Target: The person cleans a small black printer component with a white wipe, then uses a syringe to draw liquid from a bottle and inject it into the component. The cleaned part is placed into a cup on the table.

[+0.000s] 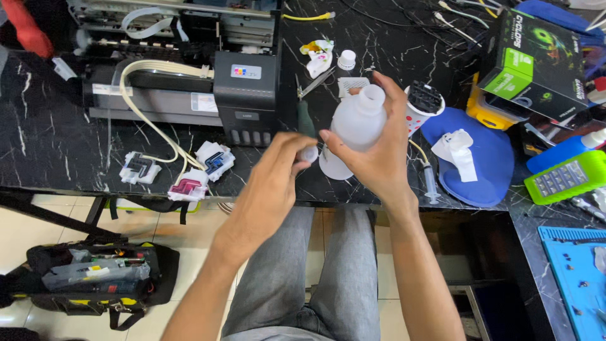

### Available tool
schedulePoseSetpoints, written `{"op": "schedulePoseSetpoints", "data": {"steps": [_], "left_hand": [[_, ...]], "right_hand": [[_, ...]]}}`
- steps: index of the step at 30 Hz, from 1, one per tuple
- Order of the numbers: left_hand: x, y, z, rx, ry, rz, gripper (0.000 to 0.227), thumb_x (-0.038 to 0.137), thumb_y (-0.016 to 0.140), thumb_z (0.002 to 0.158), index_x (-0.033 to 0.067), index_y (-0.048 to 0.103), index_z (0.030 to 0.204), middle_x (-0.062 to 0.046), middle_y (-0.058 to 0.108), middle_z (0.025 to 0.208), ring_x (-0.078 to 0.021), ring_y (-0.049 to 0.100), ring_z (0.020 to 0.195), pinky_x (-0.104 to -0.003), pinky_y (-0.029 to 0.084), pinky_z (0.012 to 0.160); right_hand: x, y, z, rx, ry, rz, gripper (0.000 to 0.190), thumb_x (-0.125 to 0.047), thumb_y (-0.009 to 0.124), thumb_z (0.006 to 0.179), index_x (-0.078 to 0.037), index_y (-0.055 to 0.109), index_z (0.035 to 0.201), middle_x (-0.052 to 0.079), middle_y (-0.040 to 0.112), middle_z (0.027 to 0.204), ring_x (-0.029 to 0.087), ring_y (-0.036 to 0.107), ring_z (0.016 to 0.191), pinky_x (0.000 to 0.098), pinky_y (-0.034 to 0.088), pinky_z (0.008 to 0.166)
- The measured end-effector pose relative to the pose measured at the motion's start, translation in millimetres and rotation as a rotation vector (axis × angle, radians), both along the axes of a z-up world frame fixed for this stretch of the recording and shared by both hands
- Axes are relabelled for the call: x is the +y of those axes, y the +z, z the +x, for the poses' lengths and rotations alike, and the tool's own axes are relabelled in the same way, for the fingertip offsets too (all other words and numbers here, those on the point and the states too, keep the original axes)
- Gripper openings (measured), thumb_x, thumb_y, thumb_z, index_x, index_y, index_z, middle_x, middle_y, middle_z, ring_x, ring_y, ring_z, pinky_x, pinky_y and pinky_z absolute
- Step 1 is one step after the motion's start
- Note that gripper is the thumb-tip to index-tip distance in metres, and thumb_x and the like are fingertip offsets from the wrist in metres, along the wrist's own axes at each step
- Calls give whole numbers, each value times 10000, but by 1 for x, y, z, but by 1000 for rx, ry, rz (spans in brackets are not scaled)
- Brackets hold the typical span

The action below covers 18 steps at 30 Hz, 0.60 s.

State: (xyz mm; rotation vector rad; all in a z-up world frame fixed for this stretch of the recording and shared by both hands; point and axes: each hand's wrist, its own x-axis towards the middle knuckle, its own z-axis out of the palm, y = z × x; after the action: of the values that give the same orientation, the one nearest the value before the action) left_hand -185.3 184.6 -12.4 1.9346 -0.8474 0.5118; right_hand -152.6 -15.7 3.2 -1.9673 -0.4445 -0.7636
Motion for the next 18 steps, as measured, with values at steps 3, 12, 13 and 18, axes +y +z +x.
{"op": "schedulePoseSetpoints", "data": {"steps": [3,12,13,18], "left_hand": [[-3,-38,4,177,39,-134,356,-133,500,1041,5,565,1362,-154,612,1241,-240,662,1102,-315,582,1038],[-12,-59,6,268,41,-143,282,33,470,1114,62,601,1361,-107,632,1148,-229,650,1073,-339,510,1003],[-12,-58,6,270,40,-143,282,33,470,1114,62,601,1361,-107,632,1148,-229,650,1073,-339,510,1003],[-15,-63,3,300,180,-37,307,217,576,1088,61,585,1352,-134,726,1282,-307,696,1207,-426,528,1026]], "right_hand": [[2,-7,-8,21,-70,-31,928,-265,956,854,-65,375,1549,133,507,1548,263,551,1430,399,395,1251],[0,-12,-11,33,-96,-66,949,-330,944,856,-53,367,1556,147,461,1579,279,474,1490,397,355,1276],[0,-12,-12,34,-97,-67,949,-330,944,856,-53,367,1556,147,461,1579,279,474,1490,397,355,1276],[0,-13,-21,94,-72,-11,1021,-324,950,836,-69,311,1590,138,407,1618,268,457,1514,394,438,1213]]}}
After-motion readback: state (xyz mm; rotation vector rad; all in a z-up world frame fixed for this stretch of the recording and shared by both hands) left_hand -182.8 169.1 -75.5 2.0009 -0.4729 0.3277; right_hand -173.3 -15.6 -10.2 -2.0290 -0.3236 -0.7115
